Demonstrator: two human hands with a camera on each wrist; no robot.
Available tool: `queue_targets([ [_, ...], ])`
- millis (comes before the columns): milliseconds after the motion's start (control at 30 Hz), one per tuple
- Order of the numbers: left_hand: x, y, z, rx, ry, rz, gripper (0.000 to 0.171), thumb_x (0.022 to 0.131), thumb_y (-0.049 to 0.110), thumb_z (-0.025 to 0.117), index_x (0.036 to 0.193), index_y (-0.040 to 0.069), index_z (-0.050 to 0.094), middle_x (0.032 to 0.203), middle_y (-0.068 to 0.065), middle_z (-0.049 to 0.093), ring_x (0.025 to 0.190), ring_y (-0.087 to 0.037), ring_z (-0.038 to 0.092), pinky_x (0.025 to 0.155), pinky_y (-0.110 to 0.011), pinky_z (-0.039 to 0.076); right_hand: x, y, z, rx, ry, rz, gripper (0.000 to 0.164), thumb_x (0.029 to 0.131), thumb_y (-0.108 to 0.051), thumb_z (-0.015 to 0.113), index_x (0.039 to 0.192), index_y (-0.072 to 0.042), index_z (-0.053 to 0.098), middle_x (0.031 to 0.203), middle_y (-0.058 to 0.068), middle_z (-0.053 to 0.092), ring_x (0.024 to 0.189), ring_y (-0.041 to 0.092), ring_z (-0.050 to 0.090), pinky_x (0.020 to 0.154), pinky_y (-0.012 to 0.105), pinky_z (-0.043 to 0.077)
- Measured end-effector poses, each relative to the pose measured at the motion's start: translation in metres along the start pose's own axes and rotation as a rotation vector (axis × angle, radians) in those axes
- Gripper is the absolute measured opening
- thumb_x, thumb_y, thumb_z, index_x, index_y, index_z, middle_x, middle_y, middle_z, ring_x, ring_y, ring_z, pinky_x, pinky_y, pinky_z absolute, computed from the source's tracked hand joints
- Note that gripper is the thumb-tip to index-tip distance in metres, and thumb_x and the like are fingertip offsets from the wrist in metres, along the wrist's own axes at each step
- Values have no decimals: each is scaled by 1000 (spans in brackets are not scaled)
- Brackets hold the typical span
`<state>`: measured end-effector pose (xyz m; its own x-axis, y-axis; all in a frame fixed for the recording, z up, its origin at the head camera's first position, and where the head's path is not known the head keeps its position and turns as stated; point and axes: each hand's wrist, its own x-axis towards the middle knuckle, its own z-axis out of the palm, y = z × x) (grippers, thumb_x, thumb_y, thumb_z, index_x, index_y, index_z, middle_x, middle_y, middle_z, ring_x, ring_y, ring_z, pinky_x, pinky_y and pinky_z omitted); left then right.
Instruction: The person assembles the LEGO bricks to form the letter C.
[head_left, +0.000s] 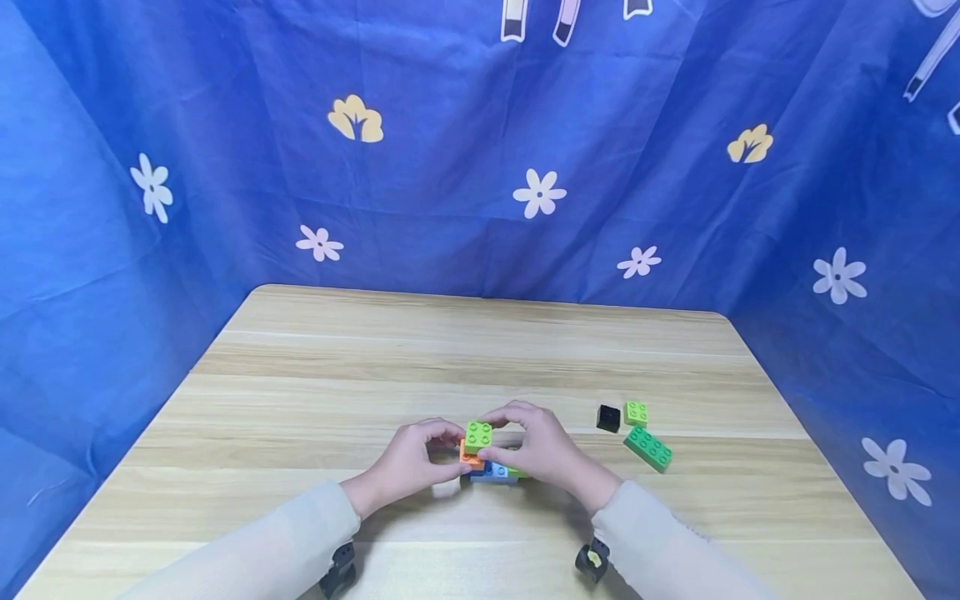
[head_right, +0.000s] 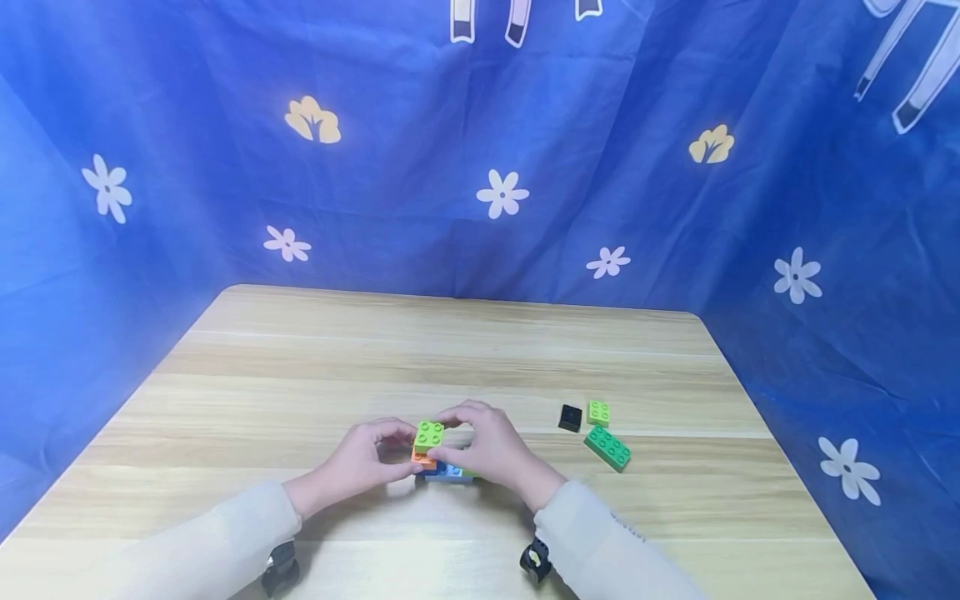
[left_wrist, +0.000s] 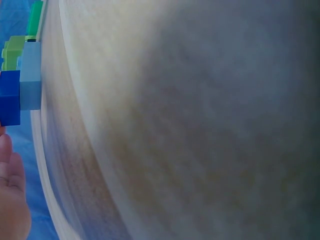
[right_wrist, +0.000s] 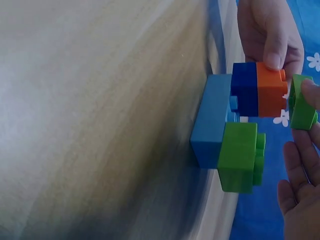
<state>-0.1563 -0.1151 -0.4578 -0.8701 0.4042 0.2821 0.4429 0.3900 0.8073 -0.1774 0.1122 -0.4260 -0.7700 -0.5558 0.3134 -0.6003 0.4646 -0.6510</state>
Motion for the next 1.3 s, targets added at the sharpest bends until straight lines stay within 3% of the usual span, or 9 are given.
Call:
queue_targets([
  [500, 1, 3, -1, 14, 13, 18, 32, 72, 16, 84, 100, 9, 69, 94, 6, 65, 86, -19, 64, 82, -35, 52, 2, -11, 2, -56, -39, -9, 36, 73, -28, 83, 104, -14, 71, 98, -9, 65, 92, 6, 58, 85, 31, 49],
  [1000, 1, 1, -3, 17, 13, 28, 33, 72, 16, 84, 100, 8, 69, 95, 5, 66, 87, -21, 64, 82, -37, 53, 9, -15, 1, -11, -76, 31, 34, 69, -22, 86, 98, -13, 72, 90, -10, 65, 85, 7, 58, 81, 38, 51],
  [1300, 0, 3, -3, 20, 11, 10, 36, 71, 21, 84, 101, 9, 68, 96, 6, 65, 88, -21, 63, 84, -38, 52, 9, -15, 2, -27, -76, 48, 34, 68, -22, 86, 97, -13, 72, 90, -9, 65, 84, 6, 58, 80, 33, 51],
])
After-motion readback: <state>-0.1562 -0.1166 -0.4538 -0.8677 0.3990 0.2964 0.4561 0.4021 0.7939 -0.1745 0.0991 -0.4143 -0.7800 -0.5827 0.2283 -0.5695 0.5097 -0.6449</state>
